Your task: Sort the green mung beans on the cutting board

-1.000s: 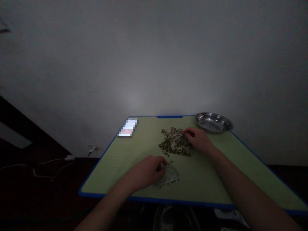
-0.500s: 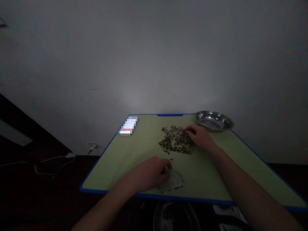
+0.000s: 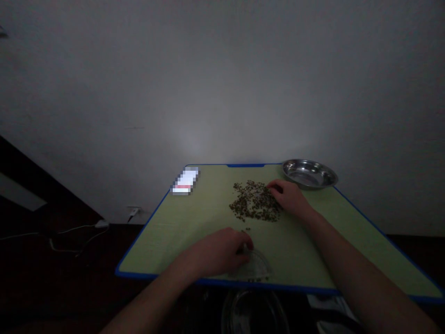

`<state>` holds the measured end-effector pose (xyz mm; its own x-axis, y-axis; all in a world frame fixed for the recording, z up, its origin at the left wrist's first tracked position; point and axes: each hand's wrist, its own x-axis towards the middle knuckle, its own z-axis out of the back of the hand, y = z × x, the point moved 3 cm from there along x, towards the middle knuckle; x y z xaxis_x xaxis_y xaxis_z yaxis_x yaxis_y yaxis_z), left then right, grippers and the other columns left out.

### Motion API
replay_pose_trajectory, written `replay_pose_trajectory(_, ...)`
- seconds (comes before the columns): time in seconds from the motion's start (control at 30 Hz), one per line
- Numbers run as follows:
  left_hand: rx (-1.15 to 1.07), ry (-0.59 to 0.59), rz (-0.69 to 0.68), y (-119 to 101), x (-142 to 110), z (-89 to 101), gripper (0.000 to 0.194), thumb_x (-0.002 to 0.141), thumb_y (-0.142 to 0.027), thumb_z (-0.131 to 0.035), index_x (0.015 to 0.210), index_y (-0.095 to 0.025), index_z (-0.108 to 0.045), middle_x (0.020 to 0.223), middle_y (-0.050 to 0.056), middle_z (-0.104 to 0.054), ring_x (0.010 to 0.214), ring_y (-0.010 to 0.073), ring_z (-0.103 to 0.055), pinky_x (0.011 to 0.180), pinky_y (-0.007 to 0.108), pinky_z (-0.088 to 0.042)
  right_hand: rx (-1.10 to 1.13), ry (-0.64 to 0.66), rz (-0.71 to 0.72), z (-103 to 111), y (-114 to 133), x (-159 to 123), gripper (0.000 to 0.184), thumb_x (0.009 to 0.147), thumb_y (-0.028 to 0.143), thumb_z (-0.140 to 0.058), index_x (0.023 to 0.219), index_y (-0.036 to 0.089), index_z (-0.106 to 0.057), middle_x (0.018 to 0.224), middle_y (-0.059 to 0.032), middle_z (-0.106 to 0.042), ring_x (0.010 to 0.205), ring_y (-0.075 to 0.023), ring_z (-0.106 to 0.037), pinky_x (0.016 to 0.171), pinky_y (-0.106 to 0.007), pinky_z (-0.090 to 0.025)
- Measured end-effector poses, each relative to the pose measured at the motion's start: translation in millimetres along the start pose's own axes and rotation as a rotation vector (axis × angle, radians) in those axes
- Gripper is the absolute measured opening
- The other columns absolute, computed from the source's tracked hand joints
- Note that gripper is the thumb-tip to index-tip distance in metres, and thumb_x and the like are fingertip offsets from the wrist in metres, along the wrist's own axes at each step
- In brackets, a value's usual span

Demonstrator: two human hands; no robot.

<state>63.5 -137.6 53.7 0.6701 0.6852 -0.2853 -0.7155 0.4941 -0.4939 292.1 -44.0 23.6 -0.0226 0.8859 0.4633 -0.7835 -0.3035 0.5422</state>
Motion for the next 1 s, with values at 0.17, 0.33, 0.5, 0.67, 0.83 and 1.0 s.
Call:
replay_pose_trajectory(0.17, 0.006, 0.006, -0.042, -2.0, 1.6, 0.0, 0.030, 0.076, -0.026, -0.053, 0.103, -0.025, -0.067, 0.089, 0.003, -0.071, 0.075, 0.0175, -0.061, 0.063, 0.027, -0.041, 0.004, -0.006, -0.001, -1.0, -1.8, 0.2, 0.019, 0.078, 0.014, -0.053, 0.086, 0.019, -0.070, 0.078, -0.0046, -0.072, 0.072, -0.0187, -0.065, 0.071, -0.031, -0.049)
replay_pose_trajectory(0.33, 0.020, 0.009, -0.083, -2.5, 3.1, -1.5, 0.031, 0.077, -0.024, -0.053, 0.104, -0.025, -0.067, 0.095, 0.004, -0.071, 0.081, 0.0190, -0.062, 0.069, 0.030, -0.043, 0.014, -0.003, 0.001, -1.0, -1.1, -0.2, 0.019, 0.078, 0.015, -0.053, 0.086, 0.019, -0.070, 0.080, -0.0050, -0.072, 0.073, -0.0189, -0.065, 0.072, -0.032, -0.049)
replay_pose_trajectory(0.5, 0.042, -0.013, -0.108, -2.8, 4.5, -1.9, 0.031, 0.077, -0.024, -0.054, 0.105, -0.026, -0.067, 0.099, 0.005, -0.070, 0.086, 0.0200, -0.062, 0.073, 0.031, -0.044, 0.011, -0.001, 0.004, -0.8, -0.3, 0.0, 0.019, 0.078, 0.015, -0.053, 0.086, 0.018, -0.070, 0.079, -0.0049, -0.072, 0.072, -0.0188, -0.065, 0.071, -0.032, -0.049)
replay_pose_trajectory(0.67, 0.003, 0.029, -0.110, -3.2, 5.3, -0.6, 0.031, 0.077, -0.023, -0.054, 0.106, -0.025, -0.066, 0.097, 0.004, -0.071, 0.085, 0.0183, -0.062, 0.072, 0.029, -0.044, 0.006, 0.006, 0.005, -1.2, -1.1, 0.4, 0.018, 0.079, 0.015, -0.053, 0.086, 0.018, -0.070, 0.078, -0.0053, -0.072, 0.071, -0.0191, -0.065, 0.070, -0.032, -0.048)
replay_pose_trajectory(0.83, -0.051, 0.034, -0.111, -2.7, 5.9, -0.7, 0.030, 0.077, -0.024, -0.053, 0.104, -0.025, -0.067, 0.095, 0.003, -0.071, 0.084, 0.0177, -0.062, 0.072, 0.028, -0.044, 0.010, 0.012, 0.008, -2.5, -2.7, 0.3, 0.019, 0.079, 0.016, -0.053, 0.087, 0.018, -0.070, 0.080, -0.0052, -0.072, 0.072, -0.0188, -0.065, 0.070, -0.031, -0.049)
replay_pose_trajectory(1.0, -0.107, 0.049, -0.094, -3.1, 4.3, 0.1, 0.029, 0.077, -0.026, -0.054, 0.103, -0.025, -0.067, 0.093, 0.003, -0.071, 0.080, 0.0172, -0.062, 0.069, 0.027, -0.043, 0.012, 0.017, 0.018, -2.9, -2.7, 0.0, 0.019, 0.079, 0.015, -0.053, 0.086, 0.019, -0.070, 0.080, -0.0046, -0.072, 0.072, -0.0184, -0.065, 0.070, -0.030, -0.048)
